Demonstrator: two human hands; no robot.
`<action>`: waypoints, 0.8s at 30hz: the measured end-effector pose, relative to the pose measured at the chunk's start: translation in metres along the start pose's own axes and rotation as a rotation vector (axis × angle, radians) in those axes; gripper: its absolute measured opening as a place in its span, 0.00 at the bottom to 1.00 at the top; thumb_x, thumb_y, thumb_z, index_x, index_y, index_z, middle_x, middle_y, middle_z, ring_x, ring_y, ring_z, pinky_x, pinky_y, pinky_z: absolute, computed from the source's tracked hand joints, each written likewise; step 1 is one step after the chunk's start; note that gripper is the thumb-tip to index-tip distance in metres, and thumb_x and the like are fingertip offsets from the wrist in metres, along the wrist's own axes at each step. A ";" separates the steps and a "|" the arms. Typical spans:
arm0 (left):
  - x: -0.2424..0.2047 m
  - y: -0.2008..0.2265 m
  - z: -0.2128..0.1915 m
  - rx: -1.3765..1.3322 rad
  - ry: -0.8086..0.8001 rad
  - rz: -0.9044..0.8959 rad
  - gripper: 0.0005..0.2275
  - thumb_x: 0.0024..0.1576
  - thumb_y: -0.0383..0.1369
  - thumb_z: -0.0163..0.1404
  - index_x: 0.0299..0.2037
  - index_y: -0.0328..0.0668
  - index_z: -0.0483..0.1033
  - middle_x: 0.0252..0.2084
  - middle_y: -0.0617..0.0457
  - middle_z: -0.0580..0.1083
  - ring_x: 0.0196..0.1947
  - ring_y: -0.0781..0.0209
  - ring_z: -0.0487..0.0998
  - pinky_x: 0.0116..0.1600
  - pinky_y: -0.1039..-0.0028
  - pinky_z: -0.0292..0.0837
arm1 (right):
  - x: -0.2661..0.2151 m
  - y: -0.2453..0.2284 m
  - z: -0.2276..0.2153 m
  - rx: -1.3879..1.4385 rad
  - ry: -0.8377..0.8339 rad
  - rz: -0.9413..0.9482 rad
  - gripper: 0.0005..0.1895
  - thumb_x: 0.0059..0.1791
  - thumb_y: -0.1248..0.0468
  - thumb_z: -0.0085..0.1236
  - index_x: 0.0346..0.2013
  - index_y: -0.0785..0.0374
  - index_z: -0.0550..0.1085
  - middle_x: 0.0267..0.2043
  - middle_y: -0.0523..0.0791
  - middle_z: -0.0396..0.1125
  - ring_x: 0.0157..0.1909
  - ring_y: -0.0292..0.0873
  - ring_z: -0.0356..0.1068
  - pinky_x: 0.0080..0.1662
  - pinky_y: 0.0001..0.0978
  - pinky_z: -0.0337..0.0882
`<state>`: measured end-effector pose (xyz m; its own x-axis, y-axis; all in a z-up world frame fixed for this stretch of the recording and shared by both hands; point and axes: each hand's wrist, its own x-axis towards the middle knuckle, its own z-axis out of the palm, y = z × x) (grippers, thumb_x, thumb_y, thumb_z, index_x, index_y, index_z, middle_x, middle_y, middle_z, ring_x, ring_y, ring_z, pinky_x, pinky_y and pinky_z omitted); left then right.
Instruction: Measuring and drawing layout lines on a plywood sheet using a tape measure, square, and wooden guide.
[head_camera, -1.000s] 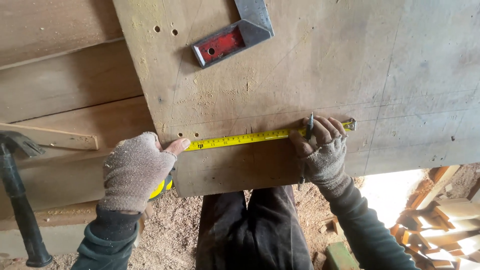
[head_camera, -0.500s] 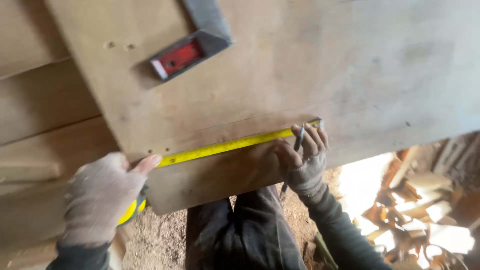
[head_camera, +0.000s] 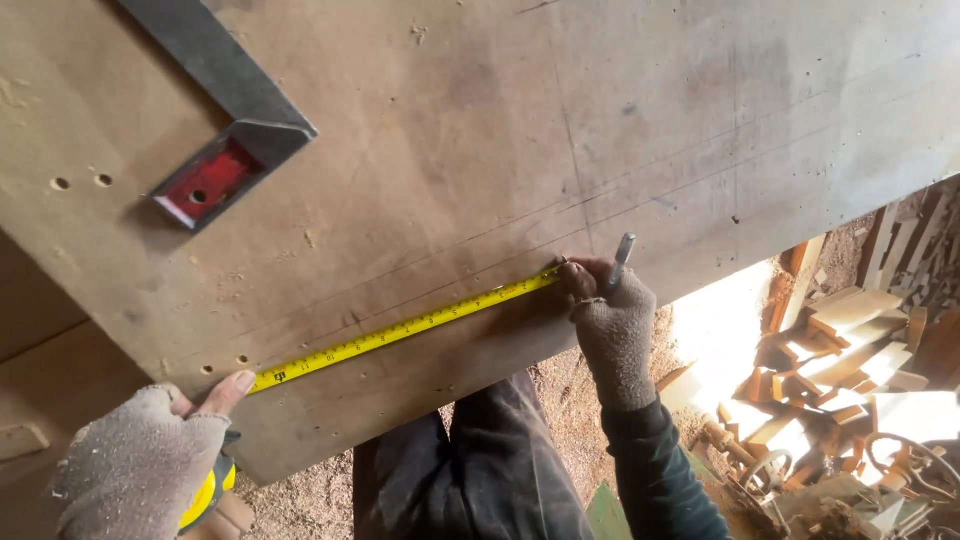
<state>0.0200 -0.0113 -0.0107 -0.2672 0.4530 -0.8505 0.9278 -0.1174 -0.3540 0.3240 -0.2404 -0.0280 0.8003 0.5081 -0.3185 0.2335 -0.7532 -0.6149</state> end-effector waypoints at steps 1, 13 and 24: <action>-0.002 0.003 0.000 0.012 -0.015 0.008 0.34 0.55 0.71 0.41 0.29 0.49 0.82 0.38 0.47 0.87 0.48 0.42 0.84 0.55 0.59 0.72 | 0.002 -0.008 -0.002 0.064 0.030 0.137 0.07 0.52 0.65 0.59 0.39 0.65 0.81 0.33 0.48 0.78 0.30 0.38 0.76 0.33 0.27 0.78; -0.011 0.035 0.002 0.033 -0.061 -0.042 0.34 0.55 0.73 0.40 0.29 0.50 0.80 0.38 0.52 0.86 0.48 0.47 0.83 0.55 0.62 0.71 | 0.027 0.000 -0.024 0.112 0.032 0.249 0.08 0.51 0.62 0.62 0.35 0.64 0.81 0.27 0.47 0.76 0.21 0.36 0.72 0.24 0.24 0.74; -0.022 0.065 0.006 0.009 -0.015 0.009 0.34 0.53 0.74 0.40 0.31 0.53 0.83 0.40 0.50 0.86 0.52 0.45 0.82 0.58 0.60 0.71 | 0.037 0.083 -0.040 -0.568 0.140 -0.513 0.15 0.49 0.61 0.72 0.49 0.51 0.79 0.44 0.48 0.65 0.32 0.39 0.69 0.28 0.32 0.77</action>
<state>0.0846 -0.0339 -0.0169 -0.2628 0.4388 -0.8593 0.9277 -0.1298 -0.3500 0.3954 -0.3011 -0.0619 0.5690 0.8220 0.0239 0.8105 -0.5557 -0.1852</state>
